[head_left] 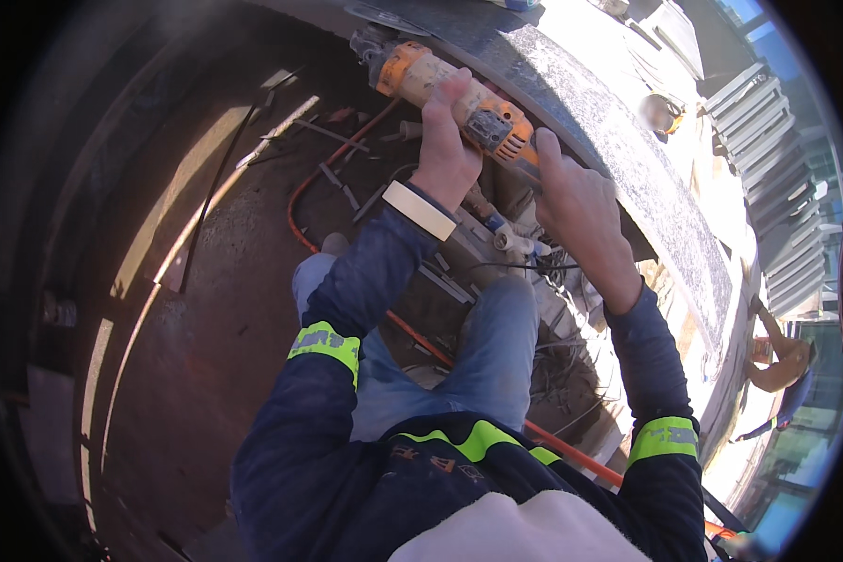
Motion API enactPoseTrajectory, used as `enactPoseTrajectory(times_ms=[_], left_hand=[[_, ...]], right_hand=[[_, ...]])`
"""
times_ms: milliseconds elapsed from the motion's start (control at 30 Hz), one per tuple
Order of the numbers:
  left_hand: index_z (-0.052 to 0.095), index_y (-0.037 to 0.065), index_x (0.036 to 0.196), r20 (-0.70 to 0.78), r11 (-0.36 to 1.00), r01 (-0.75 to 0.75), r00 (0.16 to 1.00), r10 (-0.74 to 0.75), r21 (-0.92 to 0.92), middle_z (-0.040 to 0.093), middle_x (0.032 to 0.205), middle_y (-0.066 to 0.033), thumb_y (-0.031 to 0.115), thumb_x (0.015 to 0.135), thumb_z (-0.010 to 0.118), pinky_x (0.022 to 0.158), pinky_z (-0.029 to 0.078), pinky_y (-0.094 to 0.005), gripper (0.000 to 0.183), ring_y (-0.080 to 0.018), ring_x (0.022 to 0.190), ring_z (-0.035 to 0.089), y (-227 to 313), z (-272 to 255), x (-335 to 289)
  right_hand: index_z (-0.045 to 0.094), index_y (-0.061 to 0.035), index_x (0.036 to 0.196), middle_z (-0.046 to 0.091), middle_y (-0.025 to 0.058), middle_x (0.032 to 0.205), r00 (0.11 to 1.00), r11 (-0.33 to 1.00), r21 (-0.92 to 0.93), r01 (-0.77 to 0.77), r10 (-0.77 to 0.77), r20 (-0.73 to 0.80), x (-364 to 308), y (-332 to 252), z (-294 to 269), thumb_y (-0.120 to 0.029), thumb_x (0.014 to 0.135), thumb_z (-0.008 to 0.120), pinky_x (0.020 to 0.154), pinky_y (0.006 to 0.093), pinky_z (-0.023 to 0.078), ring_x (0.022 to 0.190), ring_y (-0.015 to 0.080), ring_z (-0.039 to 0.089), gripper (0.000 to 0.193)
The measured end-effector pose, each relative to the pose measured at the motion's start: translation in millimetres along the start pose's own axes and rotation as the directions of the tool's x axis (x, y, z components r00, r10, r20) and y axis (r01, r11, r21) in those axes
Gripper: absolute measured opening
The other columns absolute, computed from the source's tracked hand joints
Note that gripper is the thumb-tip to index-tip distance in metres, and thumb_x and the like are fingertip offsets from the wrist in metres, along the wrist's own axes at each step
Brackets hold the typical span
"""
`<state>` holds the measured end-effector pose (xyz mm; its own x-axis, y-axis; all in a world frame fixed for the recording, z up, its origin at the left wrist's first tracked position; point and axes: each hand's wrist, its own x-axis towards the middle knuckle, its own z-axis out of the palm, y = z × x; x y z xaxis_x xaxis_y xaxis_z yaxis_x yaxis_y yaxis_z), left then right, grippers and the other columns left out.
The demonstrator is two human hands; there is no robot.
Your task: The person uses an angle grinder to grind the surface of a large stone slab. The person holds the tool with both hands and moves it along the slab, generating dust. The work takes place on a construction site with other materials and a coworker visible in the background.
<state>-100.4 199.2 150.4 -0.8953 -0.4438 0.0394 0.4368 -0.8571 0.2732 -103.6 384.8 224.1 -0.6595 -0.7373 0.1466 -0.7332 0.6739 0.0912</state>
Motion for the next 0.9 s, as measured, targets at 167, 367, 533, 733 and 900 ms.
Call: enactPoseTrajectory(times_ms=[167,367,533,733,900], left_hand=[[0.058,0.007,0.121,0.003,0.998,0.063,0.998,-0.063,0.029,0.066,0.115,-0.0119,0.033,0.094,0.078,0.101,0.061,-0.0491,0.043,-0.0291,0.110,0.071,17,-10,14],[0.056,0.004,0.131,-0.036,0.998,0.058,0.998,-0.058,-0.012,0.066,0.123,-0.0146,0.033,0.095,0.078,0.105,0.059,-0.0470,0.052,-0.0307,0.117,0.071,6,6,-7],[0.052,0.000,0.139,-0.014,0.999,0.051,0.999,-0.051,0.007,0.061,0.135,-0.0184,0.035,0.096,0.079,0.114,0.054,-0.0479,0.062,-0.0346,0.133,0.064,-18,19,-41],[0.051,0.002,0.133,0.004,0.998,0.048,0.999,-0.048,0.034,0.058,0.138,-0.0203,0.037,0.095,0.081,0.117,0.051,-0.0527,0.060,-0.0393,0.139,0.060,-25,21,-43],[0.051,0.004,0.134,0.022,0.999,0.041,0.999,-0.042,0.018,0.060,0.134,-0.0179,0.036,0.094,0.080,0.114,0.054,-0.0512,0.058,-0.0364,0.134,0.063,-15,10,-25]], right_hand=[[0.045,-0.0070,0.141,0.073,0.0215,0.088,1.000,1.000,-0.008,-0.007,0.008,0.023,12,-10,2,-0.004,0.090,0.066,0.069,0.0614,0.054,0.079,0.0475,0.075,0.055],[0.045,-0.0069,0.142,0.075,0.0221,0.091,0.999,1.000,-0.008,-0.029,0.029,0.031,-4,-6,-5,-0.005,0.089,0.068,0.071,0.0607,0.056,0.082,0.0476,0.075,0.058],[0.045,-0.0088,0.148,0.077,0.0235,0.096,0.997,0.998,-0.021,-0.066,0.066,0.034,-34,10,-11,-0.007,0.087,0.071,0.070,0.0587,0.058,0.081,0.0474,0.075,0.067],[0.045,-0.0109,0.150,0.077,0.0238,0.094,0.999,0.999,-0.004,-0.042,0.042,-0.012,-41,21,-7,-0.006,0.085,0.071,0.067,0.0598,0.057,0.079,0.0479,0.075,0.070],[0.044,-0.0109,0.148,0.077,0.0238,0.094,0.999,0.999,-0.029,-0.032,0.032,0.000,-23,14,-3,-0.005,0.087,0.069,0.067,0.0609,0.056,0.079,0.0486,0.075,0.066]])
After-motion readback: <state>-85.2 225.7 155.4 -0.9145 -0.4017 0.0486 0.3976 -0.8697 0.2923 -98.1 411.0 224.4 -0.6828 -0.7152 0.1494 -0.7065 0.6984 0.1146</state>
